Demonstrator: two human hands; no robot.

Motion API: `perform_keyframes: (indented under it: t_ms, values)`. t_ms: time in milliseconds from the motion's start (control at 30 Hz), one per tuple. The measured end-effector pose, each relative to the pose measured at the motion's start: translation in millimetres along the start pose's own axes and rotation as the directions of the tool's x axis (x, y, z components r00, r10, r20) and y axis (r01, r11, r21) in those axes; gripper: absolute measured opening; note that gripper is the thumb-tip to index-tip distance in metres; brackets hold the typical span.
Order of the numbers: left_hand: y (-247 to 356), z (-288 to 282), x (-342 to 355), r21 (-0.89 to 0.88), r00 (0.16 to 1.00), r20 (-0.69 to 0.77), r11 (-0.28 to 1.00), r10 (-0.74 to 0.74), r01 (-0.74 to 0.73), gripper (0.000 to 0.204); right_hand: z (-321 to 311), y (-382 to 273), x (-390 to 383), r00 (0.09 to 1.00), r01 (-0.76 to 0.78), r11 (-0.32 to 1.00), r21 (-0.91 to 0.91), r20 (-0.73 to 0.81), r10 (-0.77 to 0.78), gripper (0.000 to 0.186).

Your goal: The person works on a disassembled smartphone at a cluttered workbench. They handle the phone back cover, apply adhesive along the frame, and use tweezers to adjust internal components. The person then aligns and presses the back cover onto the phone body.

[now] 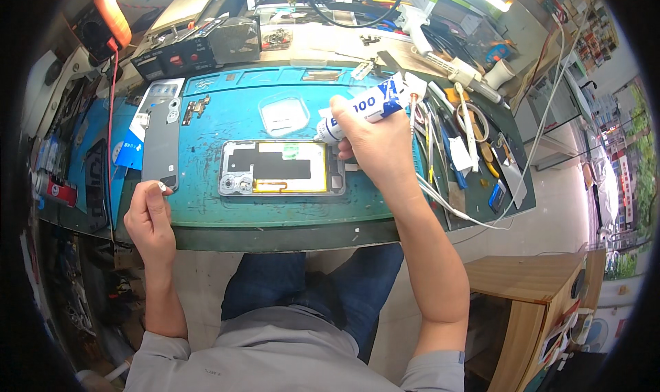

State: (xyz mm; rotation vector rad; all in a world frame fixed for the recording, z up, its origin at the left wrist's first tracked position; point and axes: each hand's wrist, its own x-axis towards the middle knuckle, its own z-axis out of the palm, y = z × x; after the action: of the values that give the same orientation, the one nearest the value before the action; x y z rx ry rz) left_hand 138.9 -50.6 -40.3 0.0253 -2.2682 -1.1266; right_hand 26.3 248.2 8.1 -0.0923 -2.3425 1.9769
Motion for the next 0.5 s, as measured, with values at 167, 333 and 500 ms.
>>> perform_keyframes:
  t_ms: [167,333,500]
  values:
    - [0.0,-2.6,-0.1,-0.004,1.0,0.022,1.0,-0.013,0.013,0.027,-3.0,-1.1,-1.4,1.0,-0.002,1.0,-0.001,-0.005,0.002,0.024]
    - [2.0,-3.4,-0.1,0.005,1.0,0.022,1.0,-0.022,0.022,0.027,-6.9,-0.2,-0.3,1.0,0.003,1.0,-0.014,-0.001,-0.003,0.024]
    - [2.6,-2.7,0.0,0.01,0.999,0.021,1.0,-0.025,0.025,0.027,-9.9,-0.7,-0.9,1.0,-0.004,0.999,-0.039,-0.014,0.004,0.024]
